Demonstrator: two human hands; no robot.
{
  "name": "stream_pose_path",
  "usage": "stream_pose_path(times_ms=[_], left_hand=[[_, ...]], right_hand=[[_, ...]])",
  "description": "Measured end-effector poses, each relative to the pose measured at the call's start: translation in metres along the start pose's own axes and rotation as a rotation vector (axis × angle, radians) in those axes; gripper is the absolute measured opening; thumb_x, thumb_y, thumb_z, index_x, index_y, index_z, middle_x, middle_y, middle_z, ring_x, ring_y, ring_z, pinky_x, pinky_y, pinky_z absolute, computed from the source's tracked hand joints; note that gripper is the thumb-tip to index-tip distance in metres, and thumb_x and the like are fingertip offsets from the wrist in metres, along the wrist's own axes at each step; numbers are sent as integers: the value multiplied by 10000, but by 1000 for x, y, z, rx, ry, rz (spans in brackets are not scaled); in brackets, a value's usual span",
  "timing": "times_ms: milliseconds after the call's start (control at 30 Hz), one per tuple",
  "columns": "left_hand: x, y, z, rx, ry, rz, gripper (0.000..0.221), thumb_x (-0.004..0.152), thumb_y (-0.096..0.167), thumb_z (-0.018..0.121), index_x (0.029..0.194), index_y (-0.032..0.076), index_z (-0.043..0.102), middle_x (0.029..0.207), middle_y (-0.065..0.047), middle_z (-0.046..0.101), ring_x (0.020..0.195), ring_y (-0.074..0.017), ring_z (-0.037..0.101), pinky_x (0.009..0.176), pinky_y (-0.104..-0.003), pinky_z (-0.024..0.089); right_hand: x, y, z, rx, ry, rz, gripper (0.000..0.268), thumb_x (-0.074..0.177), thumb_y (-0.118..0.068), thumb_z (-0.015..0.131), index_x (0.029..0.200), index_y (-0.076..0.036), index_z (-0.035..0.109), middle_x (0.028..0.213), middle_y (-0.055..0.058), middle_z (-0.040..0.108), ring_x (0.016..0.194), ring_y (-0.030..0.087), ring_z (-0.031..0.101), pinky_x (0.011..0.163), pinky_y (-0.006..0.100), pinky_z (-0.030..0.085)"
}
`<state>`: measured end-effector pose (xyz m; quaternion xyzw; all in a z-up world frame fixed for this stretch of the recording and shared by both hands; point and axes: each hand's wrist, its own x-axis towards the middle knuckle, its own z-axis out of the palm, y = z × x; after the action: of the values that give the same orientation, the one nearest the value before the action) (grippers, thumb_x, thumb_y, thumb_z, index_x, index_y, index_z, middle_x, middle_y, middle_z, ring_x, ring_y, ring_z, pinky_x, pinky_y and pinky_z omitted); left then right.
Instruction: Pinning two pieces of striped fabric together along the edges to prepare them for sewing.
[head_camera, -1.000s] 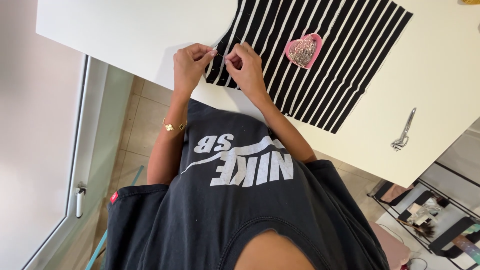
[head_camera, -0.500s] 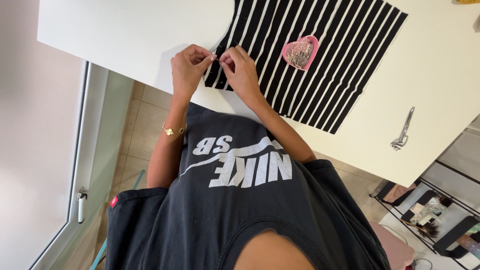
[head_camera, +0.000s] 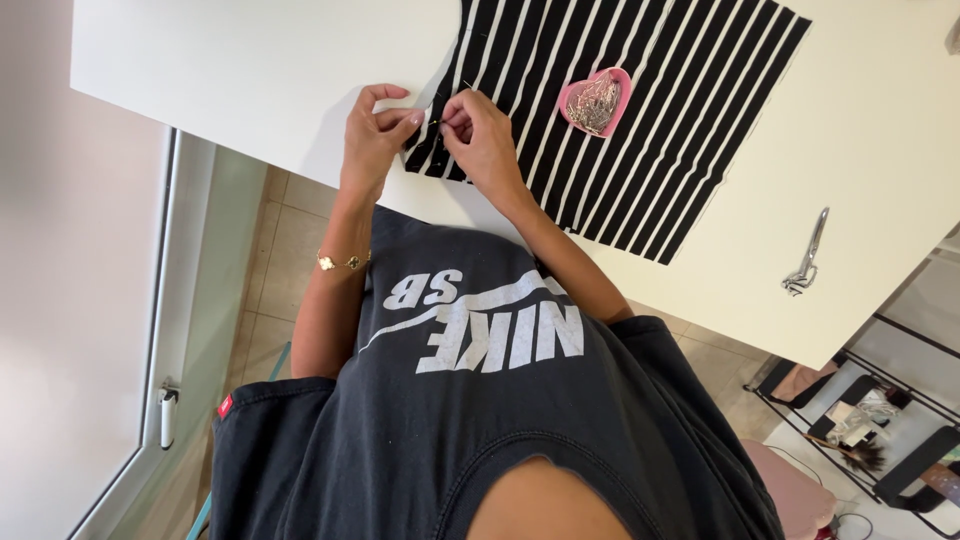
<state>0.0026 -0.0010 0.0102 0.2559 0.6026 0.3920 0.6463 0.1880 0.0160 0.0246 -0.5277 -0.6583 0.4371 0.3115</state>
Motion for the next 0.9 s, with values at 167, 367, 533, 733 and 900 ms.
stream_pose_path(times_ms=[167,367,533,733,900], left_hand=[[-6,4,9,134,43,89,265,1016,144,799,1173,129,586,972,-56,868,837,-61,728,796,-231,575],[-8,4,7,204,104,142,142,1045,147,756,1145,146,656,846,31,817,620,-19,468,601,-212,398],[-14,4,1,161,89,117,91,1083,137,675,1159,117,720,718,82,700,577,-46,491,620,-210,457],[-14,1,-2,78,53,108,216,1002,85,844,1148,121,689,934,-21,823,786,-59,747,661,-192,587],[-15,0,-5,19,15,95,216,1018,73,829,1138,111,653,920,-32,822,738,-66,717,627,-198,573]], right_hand=[[-3,-5,-3,86,-4,73,261,929,75,730,981,-121,564,869,20,662,784,121,657,720,246,583],[-9,-2,-20,149,15,78,149,1026,65,722,1060,-46,628,1016,117,734,878,183,766,818,247,724],[-8,3,-32,-58,84,-212,140,1015,75,777,1073,-33,709,1013,99,701,889,175,686,847,260,621],[7,8,-9,-47,-50,-257,180,1000,5,832,1158,-52,768,1097,68,678,875,162,667,825,275,588],[15,3,-7,-91,-91,-320,104,988,-57,858,1029,-40,763,985,61,687,833,170,656,786,290,555]])
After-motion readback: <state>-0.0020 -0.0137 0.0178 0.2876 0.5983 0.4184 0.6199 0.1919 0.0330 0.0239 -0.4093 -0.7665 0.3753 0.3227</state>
